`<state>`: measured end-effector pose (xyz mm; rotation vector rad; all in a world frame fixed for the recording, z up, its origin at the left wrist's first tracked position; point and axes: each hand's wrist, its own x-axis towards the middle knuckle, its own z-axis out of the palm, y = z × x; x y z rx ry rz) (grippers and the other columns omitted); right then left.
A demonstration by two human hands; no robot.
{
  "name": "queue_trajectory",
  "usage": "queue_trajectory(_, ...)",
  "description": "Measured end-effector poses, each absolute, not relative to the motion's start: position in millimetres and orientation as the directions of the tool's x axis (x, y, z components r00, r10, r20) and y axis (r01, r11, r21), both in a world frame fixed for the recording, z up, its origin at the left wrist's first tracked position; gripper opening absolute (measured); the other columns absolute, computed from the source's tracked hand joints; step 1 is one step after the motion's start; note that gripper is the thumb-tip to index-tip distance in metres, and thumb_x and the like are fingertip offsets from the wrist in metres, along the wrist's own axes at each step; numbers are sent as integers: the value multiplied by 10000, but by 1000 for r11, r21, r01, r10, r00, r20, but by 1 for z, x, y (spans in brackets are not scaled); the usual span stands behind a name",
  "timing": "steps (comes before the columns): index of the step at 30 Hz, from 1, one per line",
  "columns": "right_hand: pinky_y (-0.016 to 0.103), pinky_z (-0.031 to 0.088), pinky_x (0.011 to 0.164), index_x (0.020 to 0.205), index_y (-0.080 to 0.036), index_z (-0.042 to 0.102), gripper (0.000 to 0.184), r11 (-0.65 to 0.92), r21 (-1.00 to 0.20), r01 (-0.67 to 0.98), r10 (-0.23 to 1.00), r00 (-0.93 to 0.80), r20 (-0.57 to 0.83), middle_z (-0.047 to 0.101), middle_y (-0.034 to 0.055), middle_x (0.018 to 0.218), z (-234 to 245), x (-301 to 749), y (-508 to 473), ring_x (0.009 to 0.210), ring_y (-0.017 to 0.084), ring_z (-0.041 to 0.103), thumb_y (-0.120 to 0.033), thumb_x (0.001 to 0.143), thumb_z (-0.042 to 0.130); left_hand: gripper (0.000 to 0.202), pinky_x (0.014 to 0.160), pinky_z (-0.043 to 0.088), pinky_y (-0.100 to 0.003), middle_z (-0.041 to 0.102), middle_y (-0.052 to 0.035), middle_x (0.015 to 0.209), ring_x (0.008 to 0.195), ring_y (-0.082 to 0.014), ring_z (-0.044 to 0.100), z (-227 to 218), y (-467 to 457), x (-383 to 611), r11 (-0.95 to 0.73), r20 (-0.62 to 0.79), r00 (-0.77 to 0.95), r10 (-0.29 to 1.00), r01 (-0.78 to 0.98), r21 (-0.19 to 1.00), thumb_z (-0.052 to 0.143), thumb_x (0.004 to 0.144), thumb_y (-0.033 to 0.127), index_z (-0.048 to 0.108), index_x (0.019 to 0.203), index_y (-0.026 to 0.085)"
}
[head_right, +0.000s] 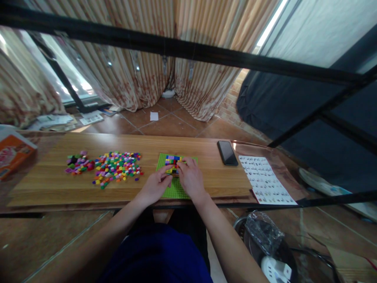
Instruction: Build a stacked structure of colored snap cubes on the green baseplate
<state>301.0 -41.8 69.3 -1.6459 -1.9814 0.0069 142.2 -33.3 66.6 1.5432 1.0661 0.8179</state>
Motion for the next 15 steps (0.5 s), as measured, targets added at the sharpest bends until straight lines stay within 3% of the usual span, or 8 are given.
queue_trajectory(4,401,483,897,1042,-191,698,231,223,-338,914,915,-77,395,596,126,1133,70,300,-44,1049,263,528,-201,904,513,475,523,364,-249,551,39,543,494,-136,505,67,-32,152,-85,-32,429,903,250,964,487,832,174,524,1303,126)
queue_trajectory(7,410,471,939,1031,-184,700,216,220,-397,891,917,-50,396,602,123,1142,69,302,-44,1073,257,536,-215,888,540,480,537,372,-239,549,40,568,516,-127,507,65,-31,154,-90,-38,452,891,258,962,464,841,157,494,1319,124)
queue_trajectory(11,393,492,902,1008,-174,702,235,164,-604,780,918,102,382,624,122,1106,65,305,-43,1027,233,587,-285,884,535,477,537,370,-234,554,36,589,515,-119,489,62,-32,154,-108,-36,451,892,290,951,453,847,162,494,1321,137)
queue_trajectory(15,362,516,785,990,-148,696,311,21,-815,579,922,304,240,675,109,995,57,304,-39,845,201,634,-383,851,547,484,564,395,-245,565,27,592,529,-129,512,60,-33,154,-133,-29,447,894,327,936,445,867,194,476,1345,128)
